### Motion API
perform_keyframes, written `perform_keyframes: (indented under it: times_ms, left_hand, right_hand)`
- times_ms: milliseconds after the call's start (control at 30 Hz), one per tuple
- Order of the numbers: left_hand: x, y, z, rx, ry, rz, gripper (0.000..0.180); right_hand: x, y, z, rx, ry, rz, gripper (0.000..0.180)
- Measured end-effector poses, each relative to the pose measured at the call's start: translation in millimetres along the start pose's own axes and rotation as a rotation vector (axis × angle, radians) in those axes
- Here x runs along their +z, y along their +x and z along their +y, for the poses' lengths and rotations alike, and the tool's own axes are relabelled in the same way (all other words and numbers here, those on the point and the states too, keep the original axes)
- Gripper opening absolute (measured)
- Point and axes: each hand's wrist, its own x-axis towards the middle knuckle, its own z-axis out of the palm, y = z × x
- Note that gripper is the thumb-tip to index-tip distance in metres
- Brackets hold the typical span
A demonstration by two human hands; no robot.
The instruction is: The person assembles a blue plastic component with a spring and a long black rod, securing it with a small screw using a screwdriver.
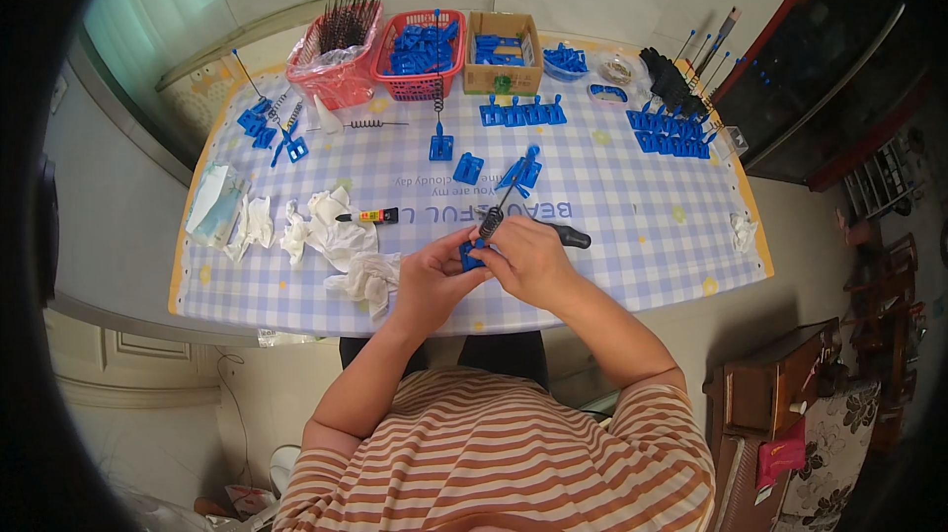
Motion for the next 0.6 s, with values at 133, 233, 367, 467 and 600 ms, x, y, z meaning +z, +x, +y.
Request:
perform_keyframes:
  times_ms: [133, 233, 367, 467, 600]
  left_hand:
    - [2.2, 0.2, -3.4, -0.034, -0.020, 0.007, 0.053]
    - [4.2, 0.8, -2.5, -0.062, -0.108, -0.001, 0.053]
    - [4.4, 0.0, 12.9, -0.056, -0.128, -0.032, 0.054]
    - [8.3, 0.7, 13.7, -0.058, -0.166, -0.019, 0.054]
    - [10.8, 1.4, 21.2, -0.073, -0.103, -0.021, 0.054]
  right_hand:
    - [0.0, -2.5, 2.7, -0.030, -0.013, -0.003, 0.021]
    - [-1.2, -1.5, 4.6, 0.019, 0.008, -0.009, 0.020]
    - [0.5, -7.3, 13.2, 0.105, 0.010, -0.036, 0.018]
    - [-1.4, -5.1, 8.9, 0.133, 0.052, -0.003, 0.017]
    - [-3.5, -7.4, 9.8, 0.159, 0.054, 0.002, 0.016]
